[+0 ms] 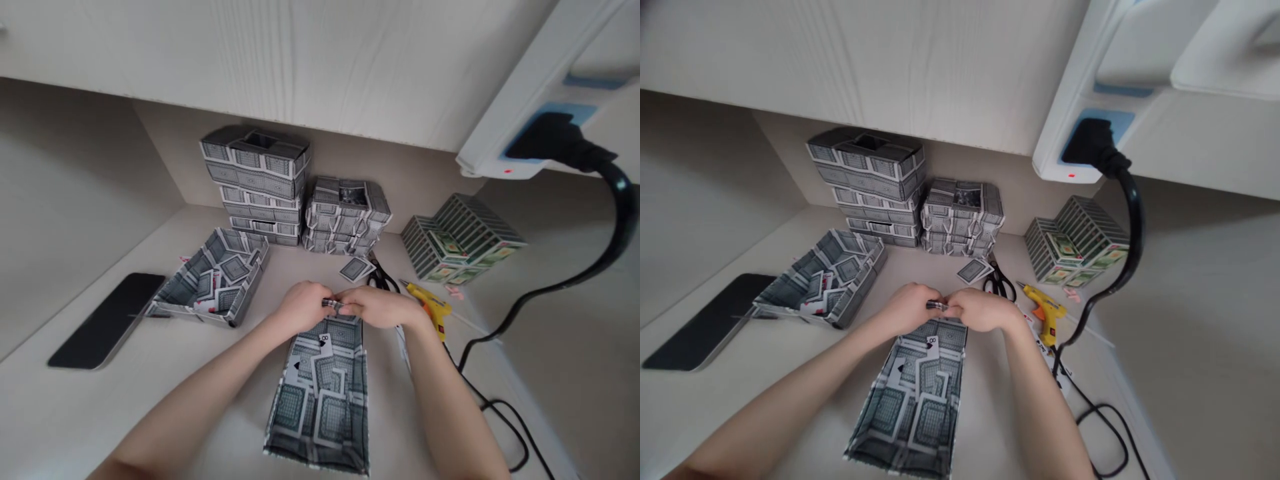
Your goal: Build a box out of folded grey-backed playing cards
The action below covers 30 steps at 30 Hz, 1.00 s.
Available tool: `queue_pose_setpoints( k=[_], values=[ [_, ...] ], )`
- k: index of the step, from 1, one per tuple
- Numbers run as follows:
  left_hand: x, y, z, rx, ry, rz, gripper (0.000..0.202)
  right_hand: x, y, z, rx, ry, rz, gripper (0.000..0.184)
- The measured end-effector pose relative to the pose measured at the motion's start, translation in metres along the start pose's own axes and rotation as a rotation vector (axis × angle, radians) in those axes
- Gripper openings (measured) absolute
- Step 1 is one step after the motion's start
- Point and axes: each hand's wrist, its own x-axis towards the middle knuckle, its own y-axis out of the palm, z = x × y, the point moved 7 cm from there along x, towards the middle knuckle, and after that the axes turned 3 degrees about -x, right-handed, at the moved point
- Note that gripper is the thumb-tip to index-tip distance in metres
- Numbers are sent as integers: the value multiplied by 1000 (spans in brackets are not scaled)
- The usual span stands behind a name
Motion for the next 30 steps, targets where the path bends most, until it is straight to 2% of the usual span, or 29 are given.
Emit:
queue_pose_setpoints(
  k=[3,5,8,12,17,20,22,25,30],
  values=[
    [-1,0,0,41,-27,-3,19,5,7,0,64,5,61,23],
    [0,-1,-1,3,-22,-21,19,8,8,-3,61,42,32,23],
    [1,-6,-4,-172,42,-83,22,11,7,-7,-9,61,-46,23],
    [2,-15,-4,-352,88,-139,20,13,5,-8,-38,5,-109,24],
    [4,-26,8,-325,2,-192,19,14,-14,-9,61,-11,-304,22],
    [4,-29,14,-289,-32,-230,21,2,-34,-14,149,18,-492,18],
    [5,-28,15,-272,-26,-241,21,-8,-43,-12,148,-4,-548,17],
    [5,-26,14,-245,-8,-242,22,-13,-40,-7,72,-14,-481,18],
    [6,-24,15,-212,-16,-202,20,1,-19,3,-69,61,-315,27]
  ],
)
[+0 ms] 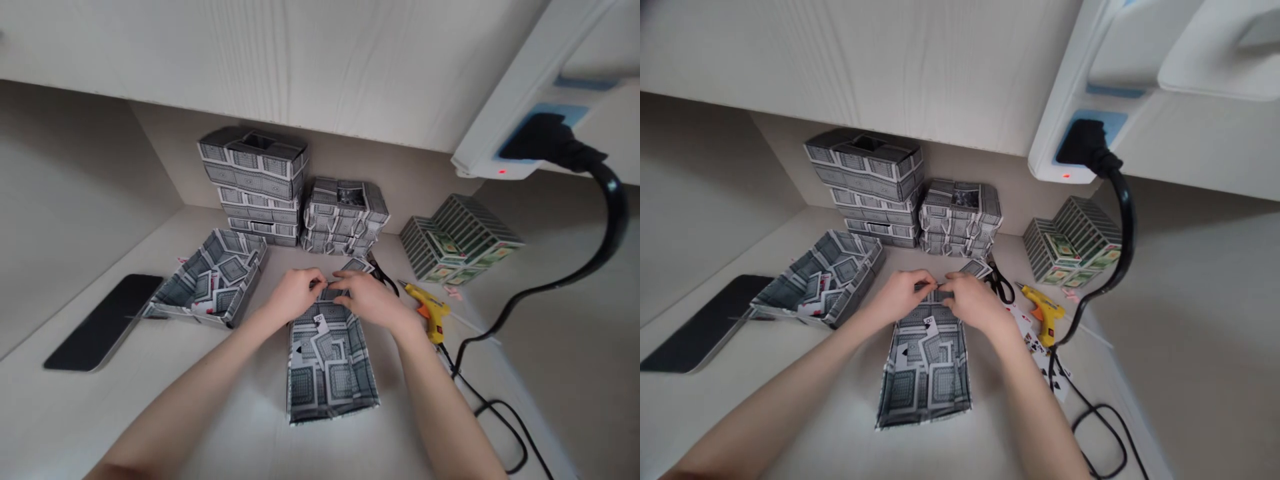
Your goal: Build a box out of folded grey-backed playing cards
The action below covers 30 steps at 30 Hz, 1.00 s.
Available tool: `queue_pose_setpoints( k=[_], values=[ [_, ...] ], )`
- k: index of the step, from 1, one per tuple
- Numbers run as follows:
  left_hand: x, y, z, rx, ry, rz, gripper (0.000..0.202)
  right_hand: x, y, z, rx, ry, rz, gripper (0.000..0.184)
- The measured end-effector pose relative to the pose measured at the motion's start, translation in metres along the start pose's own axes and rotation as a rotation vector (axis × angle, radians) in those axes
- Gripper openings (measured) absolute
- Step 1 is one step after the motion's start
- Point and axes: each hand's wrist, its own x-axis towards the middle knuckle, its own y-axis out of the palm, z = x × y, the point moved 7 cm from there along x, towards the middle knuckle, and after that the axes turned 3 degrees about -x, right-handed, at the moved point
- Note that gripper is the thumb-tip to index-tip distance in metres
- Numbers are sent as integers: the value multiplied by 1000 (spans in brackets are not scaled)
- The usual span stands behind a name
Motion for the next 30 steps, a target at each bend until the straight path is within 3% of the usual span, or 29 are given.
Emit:
queue_pose_setpoints(
  k=[6,15,24,30],
  values=[
    [1,7,4,50,16,87,33,6,9,9,-73,35,16,22],
    [1,9,4,106,21,97,28,7,13,18,-146,17,-42,29],
    [0,7,3,58,-9,97,28,13,25,6,-77,53,8,28],
    [0,7,4,8,-42,72,24,9,21,4,-62,44,48,25]
  ],
)
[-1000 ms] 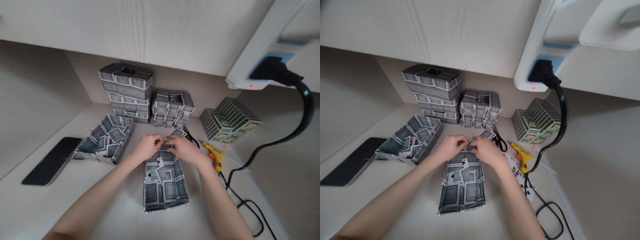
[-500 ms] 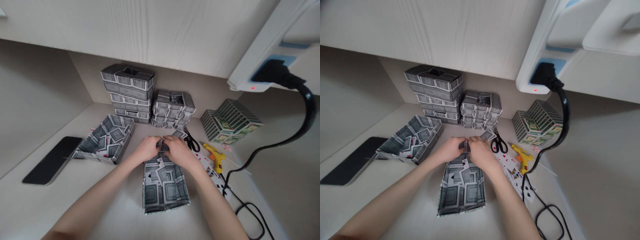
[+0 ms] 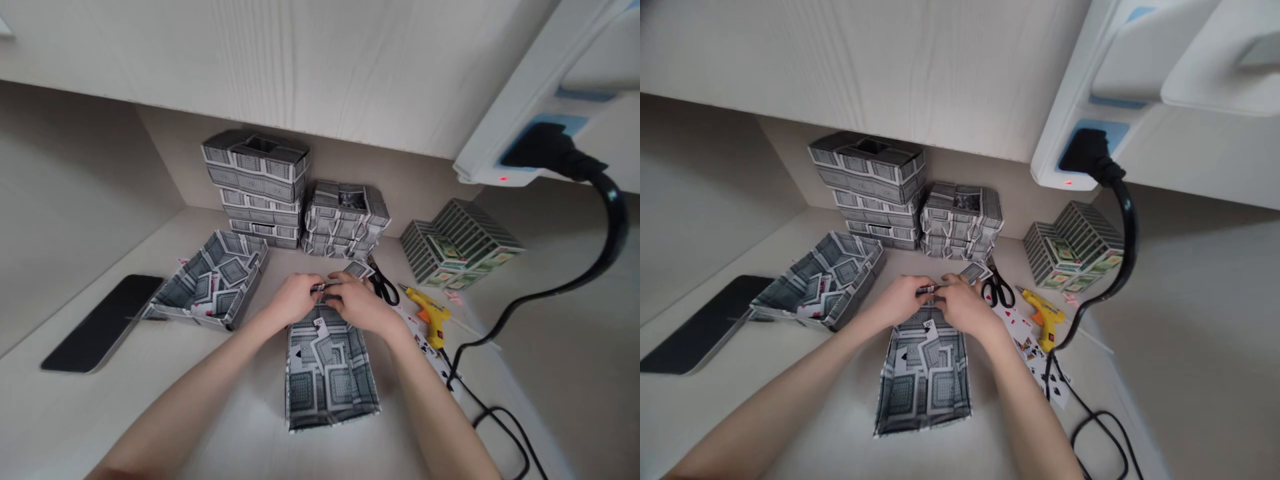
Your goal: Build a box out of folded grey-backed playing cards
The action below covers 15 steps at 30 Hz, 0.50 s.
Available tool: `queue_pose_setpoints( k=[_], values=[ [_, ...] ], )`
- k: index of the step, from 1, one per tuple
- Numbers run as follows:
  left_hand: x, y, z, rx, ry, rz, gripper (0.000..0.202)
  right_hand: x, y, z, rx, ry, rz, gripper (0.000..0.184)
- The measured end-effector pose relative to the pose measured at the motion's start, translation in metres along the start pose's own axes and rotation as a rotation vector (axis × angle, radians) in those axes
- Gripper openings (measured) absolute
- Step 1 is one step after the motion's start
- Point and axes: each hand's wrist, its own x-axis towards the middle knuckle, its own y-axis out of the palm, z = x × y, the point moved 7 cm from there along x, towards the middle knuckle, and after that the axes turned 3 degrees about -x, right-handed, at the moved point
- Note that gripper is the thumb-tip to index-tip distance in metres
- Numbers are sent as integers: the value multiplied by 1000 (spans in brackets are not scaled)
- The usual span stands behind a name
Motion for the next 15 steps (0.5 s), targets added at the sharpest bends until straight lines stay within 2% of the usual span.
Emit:
queue_pose_setpoints(
  k=[9,12,15],
  values=[
    [-4,6,-5,15,14,46,19,-4,-8,-3,210,-115,42,20],
    [-4,8,-8,47,44,57,20,-13,-26,-4,315,-130,-58,20],
    [-4,9,-10,55,68,54,20,-23,-49,-13,358,-84,-256,21]
  ],
)
